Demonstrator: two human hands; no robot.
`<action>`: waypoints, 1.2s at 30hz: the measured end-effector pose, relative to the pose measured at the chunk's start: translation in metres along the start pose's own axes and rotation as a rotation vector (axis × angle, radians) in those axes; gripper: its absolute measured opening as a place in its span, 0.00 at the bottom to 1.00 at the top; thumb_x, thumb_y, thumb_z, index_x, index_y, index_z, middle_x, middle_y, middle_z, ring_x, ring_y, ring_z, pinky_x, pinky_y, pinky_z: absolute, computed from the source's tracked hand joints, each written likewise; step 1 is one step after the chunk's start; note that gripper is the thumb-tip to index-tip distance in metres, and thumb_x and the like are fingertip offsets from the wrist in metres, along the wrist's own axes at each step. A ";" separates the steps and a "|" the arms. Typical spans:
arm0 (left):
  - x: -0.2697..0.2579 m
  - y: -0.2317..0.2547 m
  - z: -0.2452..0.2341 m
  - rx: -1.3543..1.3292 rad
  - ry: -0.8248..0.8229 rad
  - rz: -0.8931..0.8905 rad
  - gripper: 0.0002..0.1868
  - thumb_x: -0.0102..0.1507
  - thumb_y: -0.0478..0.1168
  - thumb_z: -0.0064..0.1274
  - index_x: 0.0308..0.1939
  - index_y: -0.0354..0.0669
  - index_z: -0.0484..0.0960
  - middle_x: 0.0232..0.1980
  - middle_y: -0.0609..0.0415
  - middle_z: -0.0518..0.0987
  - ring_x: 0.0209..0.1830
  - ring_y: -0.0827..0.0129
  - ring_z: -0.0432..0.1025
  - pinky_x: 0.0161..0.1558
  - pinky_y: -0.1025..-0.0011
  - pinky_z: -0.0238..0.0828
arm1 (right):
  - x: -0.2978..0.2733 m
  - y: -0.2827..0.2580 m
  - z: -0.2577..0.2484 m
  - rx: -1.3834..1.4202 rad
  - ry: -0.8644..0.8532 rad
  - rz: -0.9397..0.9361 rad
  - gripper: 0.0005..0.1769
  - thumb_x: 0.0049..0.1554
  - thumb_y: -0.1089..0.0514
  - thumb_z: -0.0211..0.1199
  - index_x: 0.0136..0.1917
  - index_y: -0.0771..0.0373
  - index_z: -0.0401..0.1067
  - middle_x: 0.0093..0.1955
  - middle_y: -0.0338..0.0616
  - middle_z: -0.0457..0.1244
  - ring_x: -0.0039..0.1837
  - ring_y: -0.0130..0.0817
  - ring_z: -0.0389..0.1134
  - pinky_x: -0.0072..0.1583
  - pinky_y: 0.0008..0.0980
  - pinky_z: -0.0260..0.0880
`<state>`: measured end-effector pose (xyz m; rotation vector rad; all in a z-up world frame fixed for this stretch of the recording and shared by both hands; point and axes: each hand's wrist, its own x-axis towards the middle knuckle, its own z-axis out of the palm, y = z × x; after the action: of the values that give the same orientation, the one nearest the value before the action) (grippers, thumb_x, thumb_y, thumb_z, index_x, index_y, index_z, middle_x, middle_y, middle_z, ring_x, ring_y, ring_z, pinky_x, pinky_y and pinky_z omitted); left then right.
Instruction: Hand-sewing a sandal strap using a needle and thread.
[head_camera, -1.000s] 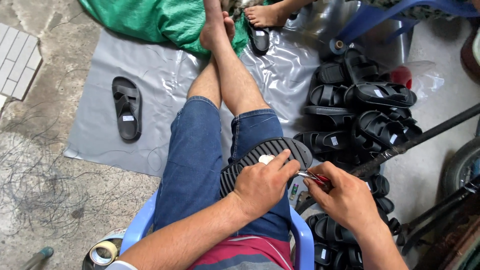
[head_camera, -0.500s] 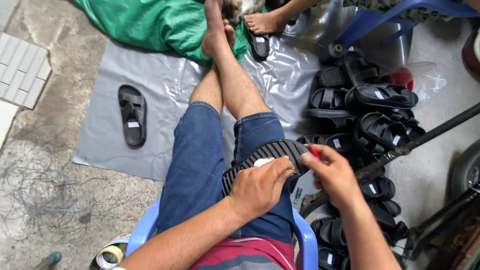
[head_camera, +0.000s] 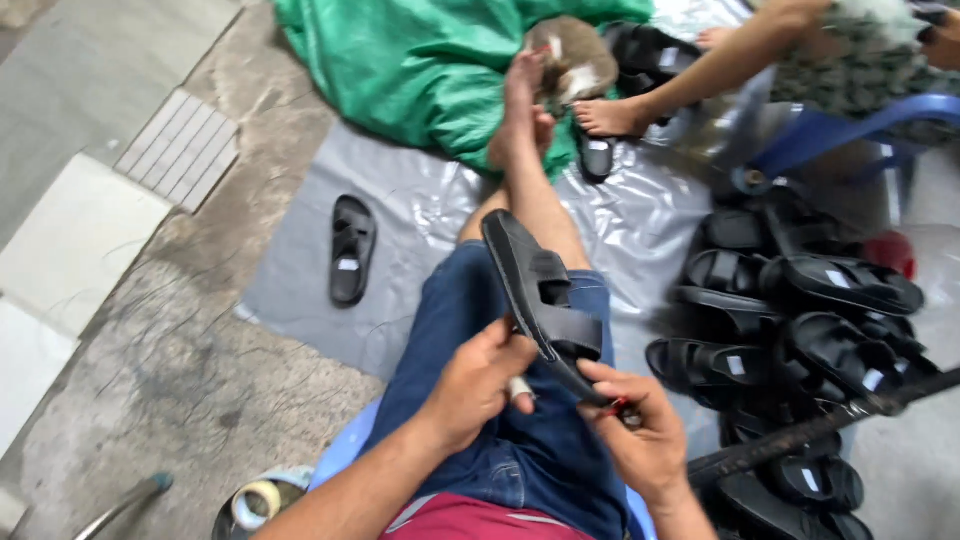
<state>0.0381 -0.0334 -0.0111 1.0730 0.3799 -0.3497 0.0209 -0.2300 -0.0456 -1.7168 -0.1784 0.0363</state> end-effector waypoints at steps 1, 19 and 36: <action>-0.002 0.002 0.003 -0.020 -0.073 0.024 0.27 0.57 0.42 0.47 0.60 0.40 0.66 0.52 0.57 0.73 0.35 0.79 0.66 0.20 0.84 0.69 | -0.011 0.016 0.006 0.062 -0.012 0.063 0.11 0.45 0.68 0.62 0.42 0.59 0.66 0.53 0.55 0.65 0.58 0.38 0.67 0.60 0.29 0.65; -0.004 -0.020 0.014 0.446 -0.276 -0.166 0.32 0.54 0.43 0.48 0.63 0.53 0.61 0.63 0.62 0.68 0.49 0.81 0.68 0.18 0.81 0.73 | -0.043 -0.017 -0.030 -0.066 0.315 0.132 0.09 0.49 0.66 0.59 0.44 0.62 0.63 0.50 0.53 0.66 0.54 0.34 0.68 0.51 0.23 0.66; 0.003 -0.016 -0.107 0.580 0.260 0.049 0.17 0.66 0.34 0.36 0.59 0.45 0.64 0.49 0.48 0.72 0.19 0.68 0.63 0.09 0.83 0.39 | -0.176 0.062 -0.253 -0.680 0.811 0.702 0.14 0.50 0.54 0.58 0.51 0.52 0.68 0.45 0.35 0.65 0.46 0.25 0.64 0.52 0.24 0.60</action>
<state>0.0195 0.0550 -0.0697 1.7020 0.4978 -0.2817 -0.1151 -0.5110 -0.0817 -2.2386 1.1255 -0.2260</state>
